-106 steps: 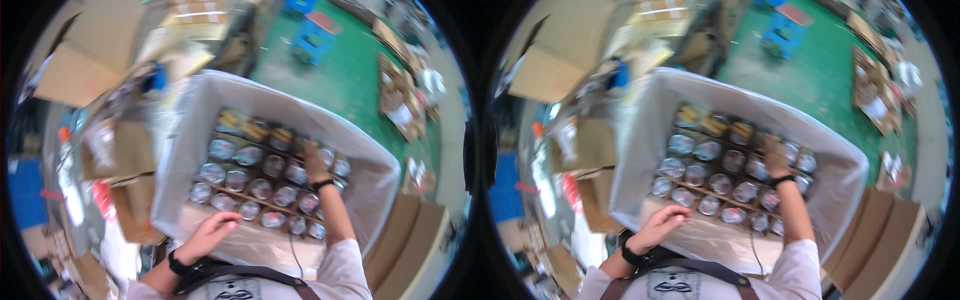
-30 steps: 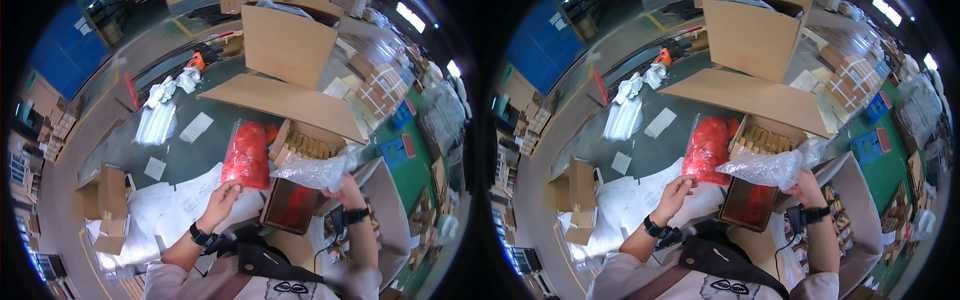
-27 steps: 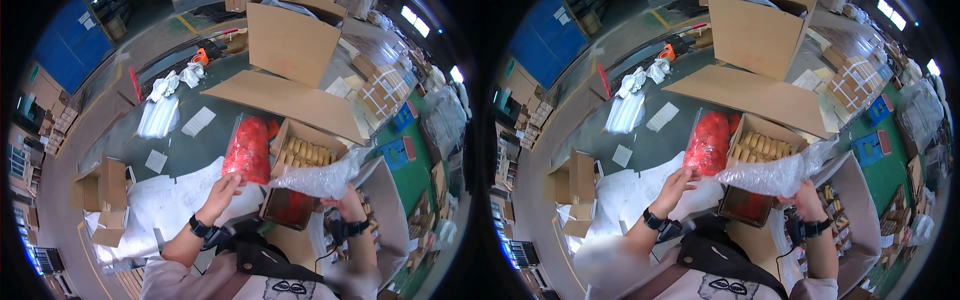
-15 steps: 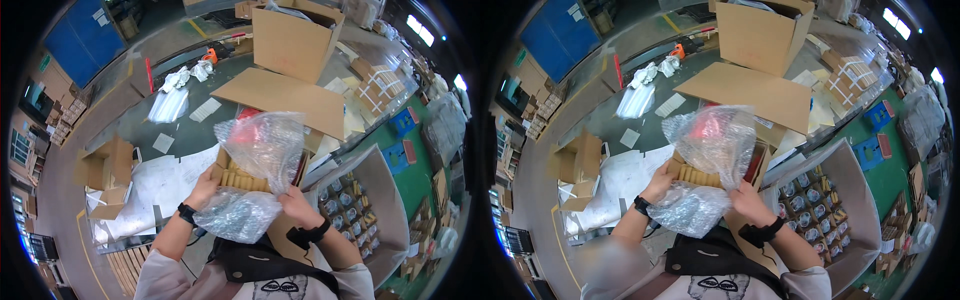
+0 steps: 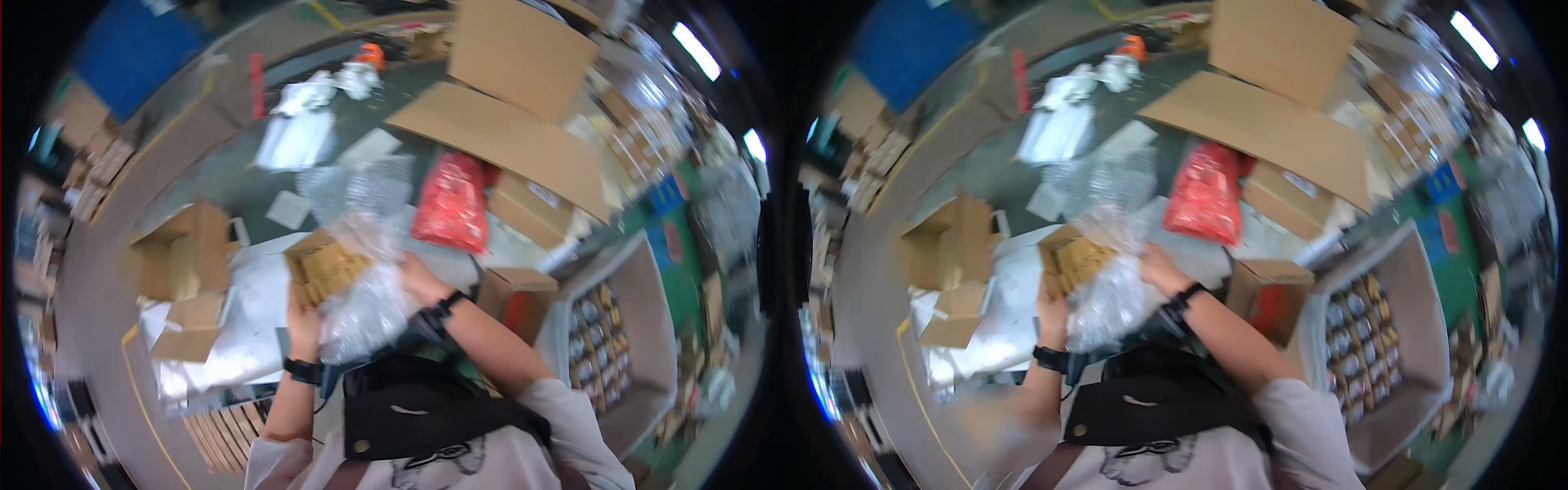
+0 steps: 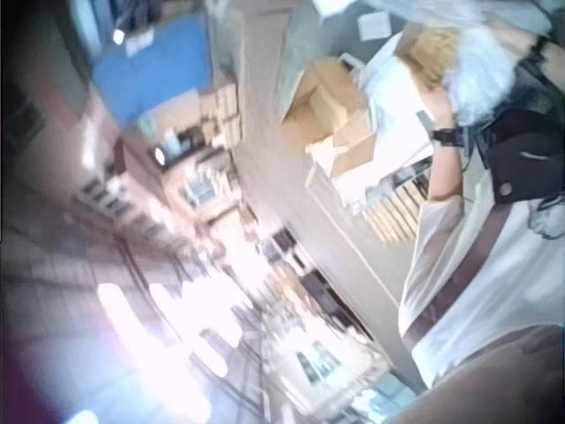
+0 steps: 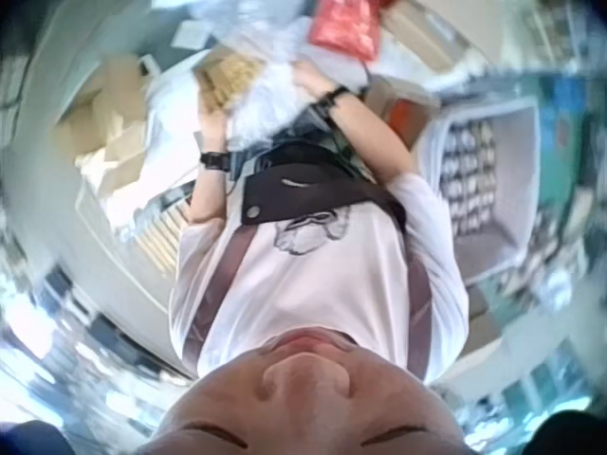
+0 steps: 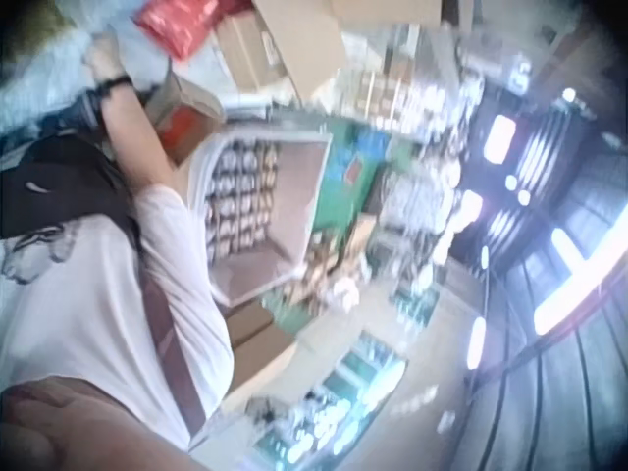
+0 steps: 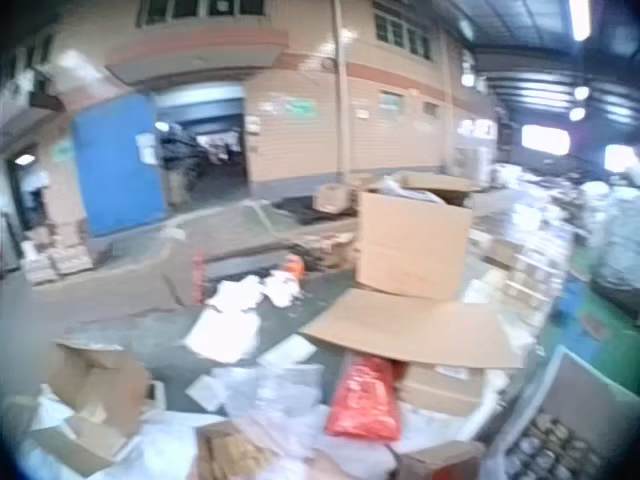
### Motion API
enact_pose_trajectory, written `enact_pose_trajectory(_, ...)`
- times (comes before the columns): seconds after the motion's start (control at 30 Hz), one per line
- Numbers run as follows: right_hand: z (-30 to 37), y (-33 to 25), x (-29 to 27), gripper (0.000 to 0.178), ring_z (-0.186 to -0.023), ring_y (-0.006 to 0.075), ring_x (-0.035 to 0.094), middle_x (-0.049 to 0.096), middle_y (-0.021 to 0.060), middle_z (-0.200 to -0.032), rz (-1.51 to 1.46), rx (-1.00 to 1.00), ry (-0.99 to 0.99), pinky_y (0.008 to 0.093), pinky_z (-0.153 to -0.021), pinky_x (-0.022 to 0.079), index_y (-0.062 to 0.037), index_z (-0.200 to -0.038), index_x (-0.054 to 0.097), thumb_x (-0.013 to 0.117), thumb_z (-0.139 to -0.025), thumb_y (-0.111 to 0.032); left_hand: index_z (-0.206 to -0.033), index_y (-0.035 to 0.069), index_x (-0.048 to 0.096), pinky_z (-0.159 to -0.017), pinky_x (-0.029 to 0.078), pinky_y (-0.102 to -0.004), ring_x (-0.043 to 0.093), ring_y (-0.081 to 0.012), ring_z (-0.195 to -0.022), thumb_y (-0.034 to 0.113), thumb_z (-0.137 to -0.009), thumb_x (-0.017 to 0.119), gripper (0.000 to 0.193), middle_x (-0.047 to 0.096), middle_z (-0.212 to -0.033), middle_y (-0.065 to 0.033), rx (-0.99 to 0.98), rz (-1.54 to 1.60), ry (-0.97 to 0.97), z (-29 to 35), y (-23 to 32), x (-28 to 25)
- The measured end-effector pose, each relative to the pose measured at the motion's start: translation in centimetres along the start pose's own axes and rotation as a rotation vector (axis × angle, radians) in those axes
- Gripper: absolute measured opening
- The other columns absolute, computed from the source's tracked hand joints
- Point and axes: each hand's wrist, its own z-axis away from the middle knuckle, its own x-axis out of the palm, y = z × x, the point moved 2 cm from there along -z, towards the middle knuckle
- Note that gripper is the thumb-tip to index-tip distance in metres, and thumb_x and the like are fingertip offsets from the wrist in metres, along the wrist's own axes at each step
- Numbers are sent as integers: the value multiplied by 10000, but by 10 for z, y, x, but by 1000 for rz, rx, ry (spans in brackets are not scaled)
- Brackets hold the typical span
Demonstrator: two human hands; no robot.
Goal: The person packs small red items wrapped in clear plastic into a large cardboard box lined with a plastic bag. They also place small cardboard dividers into the box to separate the items. The person handles the items one by one, arranging them in rows within the box.
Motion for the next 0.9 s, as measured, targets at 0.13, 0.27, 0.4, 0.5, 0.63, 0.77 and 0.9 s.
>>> enact_pose_trajectory(0.13, -11, 30, -6, 384, -819, 221, 633, 649, 122, -899, -159, 148, 221, 364, -741, 498, 38, -1193, 548, 577, -828, -79, -1461, 116, 272, -722, 523, -281, 567, -163, -1014, 36, -970, 422, 520, 504, -1281, -95, -198, 466, -102, -20, -20, 18)
enact_pose_trajectory(0.27, 90, -32, 2, 458, -1026, 363, 594, 610, 245, -1073, 602, -233, 102, 434, -878, 465, 45, -1280, 472, 556, -864, -128, -1422, 162, 331, -1005, 367, -432, 435, -205, -1204, 269, -999, 496, 467, 449, -1347, -54, -503, 600, -235, -6, 13, 16)
enact_pose_trajectory(0.4, 223, -67, -21, 625, -1101, 369, 588, 576, 270, -1229, 773, 174, -186, 426, -947, 458, -22, -1387, 407, 651, -885, -304, -1452, 144, 289, -1018, 332, -461, 421, -235, -1248, 448, -987, 470, 584, 395, -1425, -69, -694, 693, -944, 33, -8, 10)
enact_pose_trajectory(0.5, 277, -74, -51, 628, -956, 260, 661, 649, 164, -1091, 650, 283, 83, 367, -844, 526, -37, -1410, 363, 644, -915, -300, -1494, 52, 184, -1018, 354, -443, 394, -291, -1293, 414, -933, 590, 781, 282, -1501, -165, -699, 421, -919, 57, -3, 18)
enact_pose_trajectory(0.63, 303, -19, -95, 428, -819, 202, 683, 662, 158, -1018, 153, 754, 888, 324, -691, 561, 35, -1230, 506, 601, -954, -278, -1479, 39, 233, -974, 408, -418, 434, -368, -1214, 260, -844, 722, 832, 352, -1374, -254, -17, -24, -762, 67, 45, 23)
enact_pose_trajectory(0.77, 288, 74, -128, 442, -814, 200, 678, 644, 94, -1003, -474, 371, 971, 289, -611, 581, -6, -1211, 492, 671, -902, -267, -1357, 53, 482, -950, 425, -396, 484, -367, -1107, 252, -829, 719, 612, 451, -1219, -245, 590, -448, -722, 59, 92, 43)
enact_pose_trajectory(0.9, 289, 83, -151, 378, -781, 156, 666, 640, 61, -959, -195, 361, 1049, 257, -555, 567, -44, -1205, 491, 615, -852, -93, -1299, 147, 566, -1019, 372, -457, 403, -360, -1266, 365, -894, 626, 464, 451, -1341, -217, 994, -372, -1078, 57, 113, 77)
